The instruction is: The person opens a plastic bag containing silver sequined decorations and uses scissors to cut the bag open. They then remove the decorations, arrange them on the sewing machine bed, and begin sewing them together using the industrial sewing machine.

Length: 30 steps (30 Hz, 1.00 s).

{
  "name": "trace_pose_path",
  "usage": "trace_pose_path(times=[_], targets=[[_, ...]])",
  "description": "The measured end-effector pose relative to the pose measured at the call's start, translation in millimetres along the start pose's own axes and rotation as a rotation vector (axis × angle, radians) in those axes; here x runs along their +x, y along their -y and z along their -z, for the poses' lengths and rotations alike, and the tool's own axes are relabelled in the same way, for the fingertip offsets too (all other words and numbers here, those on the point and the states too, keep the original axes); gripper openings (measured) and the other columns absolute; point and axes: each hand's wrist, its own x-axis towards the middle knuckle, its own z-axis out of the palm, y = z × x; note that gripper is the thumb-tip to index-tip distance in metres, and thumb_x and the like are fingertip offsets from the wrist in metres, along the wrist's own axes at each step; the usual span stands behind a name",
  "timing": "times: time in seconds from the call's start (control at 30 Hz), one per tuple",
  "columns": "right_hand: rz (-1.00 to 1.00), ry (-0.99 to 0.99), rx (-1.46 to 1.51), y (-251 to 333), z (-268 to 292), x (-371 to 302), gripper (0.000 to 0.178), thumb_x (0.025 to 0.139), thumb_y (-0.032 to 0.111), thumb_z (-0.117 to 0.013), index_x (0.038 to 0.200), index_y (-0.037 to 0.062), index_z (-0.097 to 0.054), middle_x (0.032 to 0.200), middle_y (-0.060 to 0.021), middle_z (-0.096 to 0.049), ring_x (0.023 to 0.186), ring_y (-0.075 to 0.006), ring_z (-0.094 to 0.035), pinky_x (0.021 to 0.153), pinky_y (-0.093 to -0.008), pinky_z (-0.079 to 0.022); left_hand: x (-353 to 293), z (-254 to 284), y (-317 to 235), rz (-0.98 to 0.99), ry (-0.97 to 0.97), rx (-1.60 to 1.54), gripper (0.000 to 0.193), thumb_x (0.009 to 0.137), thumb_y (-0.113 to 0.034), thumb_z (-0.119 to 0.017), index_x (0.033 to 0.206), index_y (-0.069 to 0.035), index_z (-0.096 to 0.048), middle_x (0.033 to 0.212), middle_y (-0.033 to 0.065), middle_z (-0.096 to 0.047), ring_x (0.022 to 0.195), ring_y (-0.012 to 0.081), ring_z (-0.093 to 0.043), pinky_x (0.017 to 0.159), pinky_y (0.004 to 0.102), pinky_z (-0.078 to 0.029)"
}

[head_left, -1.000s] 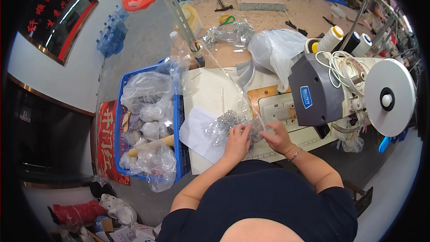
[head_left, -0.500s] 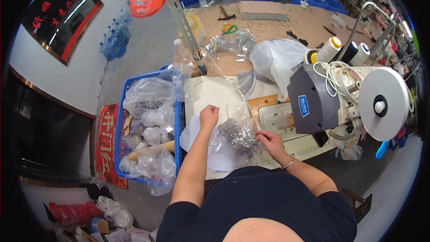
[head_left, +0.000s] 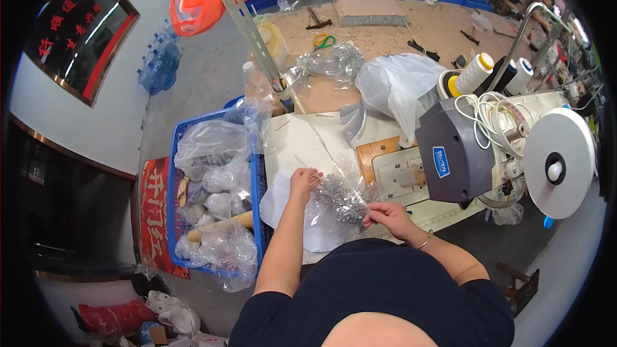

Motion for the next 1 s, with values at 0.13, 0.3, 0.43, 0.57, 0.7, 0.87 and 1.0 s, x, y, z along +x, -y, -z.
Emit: trace_pose_path(times=[0.13, 0.3, 0.43, 0.57, 0.7, 0.87, 1.0], targets=[[0.032, -0.146, -0.249, 1, -30, 35, 0.024, 0.089, 0.011, -0.056, 0.108, -0.0033, -0.059, 0.084, -0.01, -0.067, 0.066, -0.0102, -0.061, 0.061, -0.023, -0.049, -54, -9, -3, -0.304, 0.083, -0.191, 0.008, 0.089, -0.008, -0.055, 0.09, -0.002, -0.05, 0.085, 0.0091, -0.063, 0.078, 0.0133, -0.061, 0.069, 0.0242, -0.048], [0.199, -0.181, -0.432, 1, -61, 65, 0.02, 0.09, 0.013, -0.058, 0.101, -0.0023, -0.063, 0.075, -0.0039, -0.064, 0.066, -0.0059, -0.058, 0.057, -0.0195, -0.046, -132, -30, -44, -0.606, 0.103, 0.092, 0.007, 0.087, -0.004, -0.058, 0.09, -0.001, -0.053, 0.084, 0.0078, -0.063, 0.079, 0.0111, -0.059, 0.072, 0.0238, -0.047], [0.404, -0.274, -0.48, 20, -83, 79, 0.018, 0.086, 0.012, -0.06, 0.096, -0.0016, -0.066, 0.067, -0.0088, -0.066, 0.06, -0.0106, -0.061, 0.055, -0.025, -0.048, -154, -35, -66, -0.774, -0.006, 0.421, 0.005, 0.087, -0.005, -0.058, 0.088, 0.0, -0.056, 0.081, 0.0063, -0.063, 0.075, 0.0112, -0.058, 0.067, 0.0256, -0.046], [0.505, -0.26, -0.683, -20, -61, 115, 0.02, 0.085, 0.014, -0.059, 0.097, -0.0005, -0.066, 0.075, -0.012, -0.064, 0.066, -0.0151, -0.061, 0.061, -0.0276, -0.048, -103, -24, -23, -0.876, -0.104, 0.65, 0.004, 0.084, -0.004, -0.059, 0.086, -0.001, -0.058, 0.074, 0.0089, -0.062, 0.069, 0.018, -0.06, 0.061, 0.0305, -0.046], [0.415, -0.054, -0.675, -9, -75, 101, 0.024, 0.084, 0.016, -0.06, 0.102, 0.001, -0.065, 0.081, -0.0122, -0.06, 0.071, -0.0226, -0.058, 0.065, -0.0307, -0.046, -102, -12, -7, -0.974, -0.069, 0.757, 0.009, 0.077, 0.001, -0.058, 0.085, -0.003, -0.059, 0.078, 0.0135, -0.06, 0.071, 0.0311, -0.058, 0.063, 0.0351, -0.047], [0.669, -0.153, -0.889, -17, -71, 108, 0.035, 0.082, 0.025, -0.064, 0.107, -0.0002, -0.062, 0.073, -0.0104, -0.054, 0.066, -0.0249, -0.054, 0.064, -0.0322, -0.045, -106, -17, -12, -0.803, -0.114, 0.48, 0.005, 0.08, 0.0, -0.059, 0.081, -0.003, -0.055, 0.08, 0.0086, -0.061, 0.075, 0.0221, -0.059, 0.069, 0.0305, -0.047], [0.518, -0.112, -0.765, -9, -65, 99, 0.031, 0.085, 0.02, -0.06, 0.108, -0.0008, -0.061, 0.08, -0.0112, -0.055, 0.072, -0.0231, -0.054, 0.066, -0.0312, -0.045, -97, -2, -17, -0.61, -0.114, -0.015, 0.006, 0.088, -0.005, -0.057, 0.083, -0.003, -0.054, 0.083, 0.0044, -0.062, 0.077, 0.0113, -0.058, 0.071, 0.0242, -0.047]])
